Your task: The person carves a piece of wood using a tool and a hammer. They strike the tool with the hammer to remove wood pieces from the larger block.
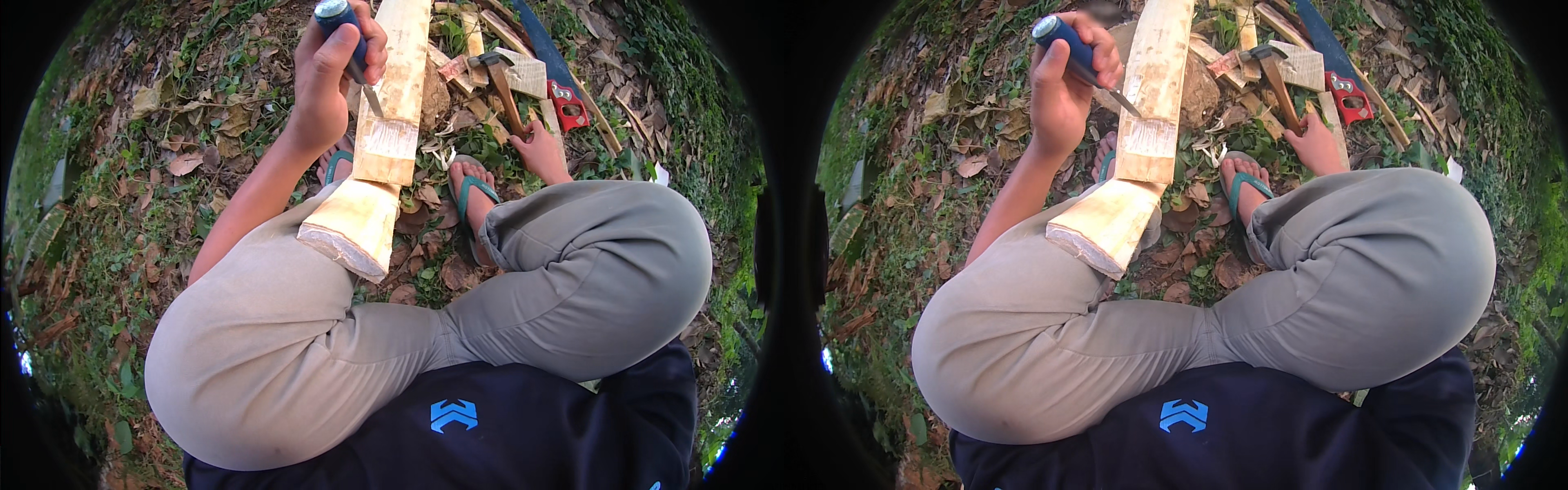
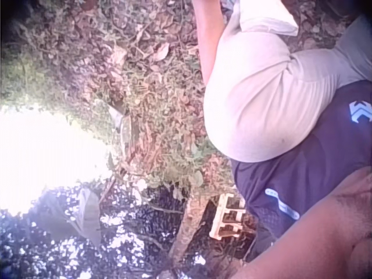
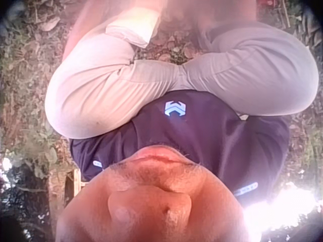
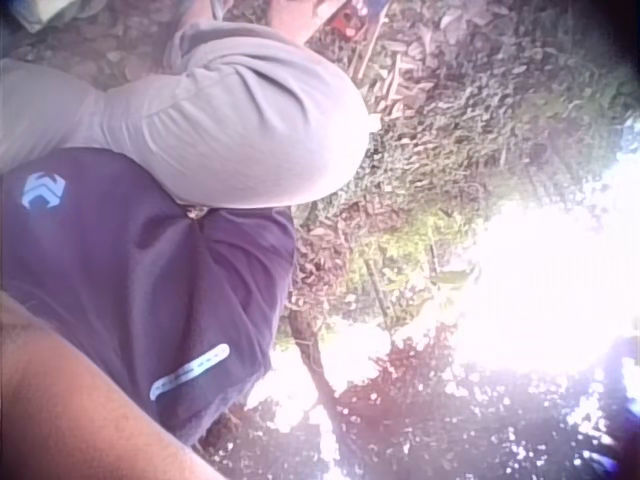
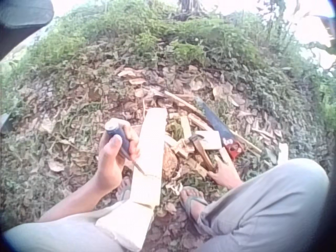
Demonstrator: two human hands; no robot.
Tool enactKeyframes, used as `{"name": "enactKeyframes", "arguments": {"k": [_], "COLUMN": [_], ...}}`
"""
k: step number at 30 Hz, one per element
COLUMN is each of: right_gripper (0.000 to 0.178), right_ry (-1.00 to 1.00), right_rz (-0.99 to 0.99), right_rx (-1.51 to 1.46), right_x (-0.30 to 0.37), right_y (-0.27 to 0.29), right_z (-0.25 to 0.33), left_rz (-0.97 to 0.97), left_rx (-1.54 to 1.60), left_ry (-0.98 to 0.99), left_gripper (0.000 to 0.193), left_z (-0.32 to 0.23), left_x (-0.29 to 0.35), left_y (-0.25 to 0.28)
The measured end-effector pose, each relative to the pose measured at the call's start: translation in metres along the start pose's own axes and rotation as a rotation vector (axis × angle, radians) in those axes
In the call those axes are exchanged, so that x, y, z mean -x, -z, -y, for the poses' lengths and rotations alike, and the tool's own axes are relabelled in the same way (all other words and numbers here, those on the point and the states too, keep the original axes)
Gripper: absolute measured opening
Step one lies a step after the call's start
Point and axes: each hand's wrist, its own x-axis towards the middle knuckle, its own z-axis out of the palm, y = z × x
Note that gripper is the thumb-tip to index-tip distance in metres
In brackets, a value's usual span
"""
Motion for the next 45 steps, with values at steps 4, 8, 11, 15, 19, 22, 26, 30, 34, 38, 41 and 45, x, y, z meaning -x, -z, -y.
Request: {"name": "enactKeyframes", "arguments": {"k": [4,8,11,15,19,22,26,30,34,38,41,45], "right_gripper": [0.038,0.038,0.039,0.040,0.038,0.041,0.037,0.028,0.032,0.044,0.037,0.022], "right_ry": [0.017,-0.010,-0.025,-0.092,-0.216,-0.023,0.104,0.045,0.323,0.271,0.375,0.384], "right_rz": [0.013,0.048,0.070,0.148,0.092,0.000,0.048,0.129,0.163,0.073,0.186,0.315], "right_rx": [0.001,0.024,0.071,0.183,-0.053,-0.025,-0.190,-0.427,-0.347,-0.463,-0.672,-0.641], "right_x": [-0.002,-0.009,-0.010,-0.011,-0.021,-0.025,-0.036,-0.012,0.026,0.073,0.054,0.117], "right_y": [-0.003,-0.002,-0.001,0.008,0.014,0.041,0.119,0.234,0.284,0.339,0.334,0.313], "right_z": [-0.005,-0.015,-0.015,0.016,0.014,0.017,0.006,0.087,0.251,0.276,0.292,0.342], "left_rz": [0.001,0.008,0.013,0.008,-0.016,-0.004,-0.032,-0.125,-0.235,-0.027,0.005,-0.140], "left_rx": [0.064,0.082,0.111,0.142,0.164,0.139,0.164,-0.037,-0.325,0.020,-0.116,-0.315], "left_ry": [-0.017,-0.029,-0.018,-0.017,-0.010,-0.022,-0.032,-0.003,0.005,0.075,0.083,-0.075], "left_gripper": [0.038,0.039,0.039,0.039,0.040,0.039,0.021,0.014,0.015,0.024,0.039,0.035], "left_z": [0.000,0.003,0.004,0.002,0.003,0.007,0.015,0.015,-0.001,0.031,0.001,-0.007], "left_x": [0.002,0.000,0.000,0.007,0.008,0.011,0.005,-0.005,0.030,0.000,-0.019,0.011], "left_y": [0.004,0.004,0.005,0.009,0.004,0.003,-0.013,-0.018,0.024,-0.002,-0.010,-0.005]}}
